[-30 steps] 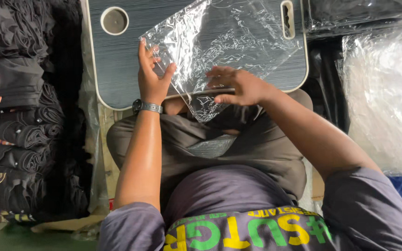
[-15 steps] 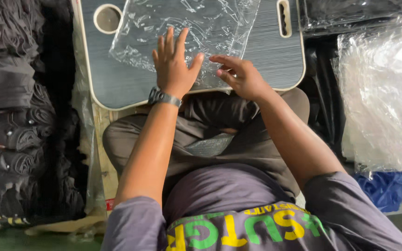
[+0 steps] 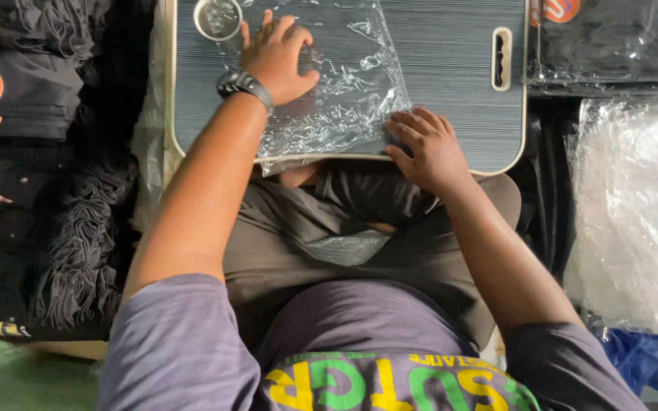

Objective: The person folds a black t-shirt and slides it into a clear plastic sleeve on a small portable table, then presses out the air and seals the bag.

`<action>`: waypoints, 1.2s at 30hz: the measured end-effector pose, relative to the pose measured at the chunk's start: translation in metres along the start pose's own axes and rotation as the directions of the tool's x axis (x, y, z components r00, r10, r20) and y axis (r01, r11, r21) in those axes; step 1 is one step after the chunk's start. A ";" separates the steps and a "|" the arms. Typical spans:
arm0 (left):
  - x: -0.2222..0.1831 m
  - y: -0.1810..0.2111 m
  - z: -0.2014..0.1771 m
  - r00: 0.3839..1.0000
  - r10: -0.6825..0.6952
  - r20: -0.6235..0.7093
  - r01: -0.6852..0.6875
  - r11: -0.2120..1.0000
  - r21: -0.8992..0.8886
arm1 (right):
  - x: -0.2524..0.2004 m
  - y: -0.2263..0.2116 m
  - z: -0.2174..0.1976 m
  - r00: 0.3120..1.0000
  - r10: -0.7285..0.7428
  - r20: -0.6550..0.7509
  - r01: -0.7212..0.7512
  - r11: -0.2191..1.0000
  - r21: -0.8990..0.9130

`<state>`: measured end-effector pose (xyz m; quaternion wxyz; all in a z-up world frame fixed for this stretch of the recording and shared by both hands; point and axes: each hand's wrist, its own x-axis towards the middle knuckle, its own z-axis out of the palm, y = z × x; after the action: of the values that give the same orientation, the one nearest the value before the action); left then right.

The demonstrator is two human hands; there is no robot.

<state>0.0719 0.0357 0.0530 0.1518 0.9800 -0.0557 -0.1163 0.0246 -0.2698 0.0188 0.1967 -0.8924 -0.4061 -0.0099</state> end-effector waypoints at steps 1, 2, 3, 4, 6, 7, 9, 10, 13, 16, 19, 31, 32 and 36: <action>0.002 0.008 0.009 0.989 -0.104 -0.101 0.104 0.995 0.000 | 0.000 -0.007 0.001 0.995 0.031 -0.094 -0.037 0.997 -0.063; 0.004 0.017 0.018 0.958 -0.204 -0.201 0.206 0.978 -0.010 | 0.001 -0.014 0.002 0.981 0.055 -0.189 -0.078 0.989 -0.121; -0.001 0.022 0.019 0.958 -0.209 -0.195 0.210 0.978 -0.016 | 0.003 -0.016 0.002 0.982 0.055 -0.180 -0.078 0.990 -0.120; -0.006 0.027 0.021 0.958 -0.242 -0.156 0.245 0.970 -0.002 | 0.006 -0.018 0.003 0.967 0.096 -0.234 -0.130 0.982 -0.136; -0.012 0.034 0.028 0.957 -0.273 -0.097 0.275 0.961 0.004 | 0.005 -0.019 0.005 0.951 0.148 -0.270 -0.193 0.970 -0.149; -0.011 0.034 0.028 0.955 -0.270 -0.127 0.272 0.962 -0.002 | 0.008 -0.017 0.007 0.957 0.181 -0.226 -0.211 0.970 -0.119; -0.010 0.034 0.027 0.951 -0.264 -0.158 0.266 0.964 -0.010 | 0.011 -0.012 0.008 0.960 0.213 -0.180 -0.232 0.968 -0.092; -0.010 0.034 0.028 0.952 -0.267 -0.151 0.267 0.963 -0.023 | 0.011 -0.010 0.008 0.951 0.249 -0.184 -0.249 0.968 0.023; -0.007 0.032 0.027 0.950 -0.261 -0.173 0.260 0.965 -0.029 | 0.018 0.000 0.001 0.921 0.368 -0.132 -0.339 0.920 0.198; -0.016 0.037 0.028 0.954 -0.250 -0.165 0.250 0.968 -0.021 | 0.018 0.001 -0.005 0.865 0.501 0.024 -0.489 0.831 0.263; -0.013 0.036 0.019 0.953 -0.243 -0.180 0.242 0.970 -0.027 | 0.030 0.011 -0.008 0.842 0.536 0.060 -0.529 0.798 0.288; -0.014 0.039 0.019 0.953 -0.266 -0.147 0.266 0.964 -0.015 | 0.036 0.011 -0.034 0.757 0.604 0.249 -0.597 0.484 0.641; -0.015 0.041 0.017 0.953 -0.276 -0.122 0.277 0.961 -0.017 | 0.036 0.012 -0.034 0.748 0.607 0.269 -0.609 0.466 0.641; -0.013 0.037 0.024 0.954 -0.279 -0.113 0.279 0.960 -0.012 | 0.036 0.006 -0.032 0.749 0.608 0.263 -0.650 0.599 0.467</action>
<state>0.0511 -0.0043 0.0447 0.1349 0.9833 0.0918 -0.0807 0.0575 -0.2592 0.0524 0.4102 -0.8863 -0.0588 0.2066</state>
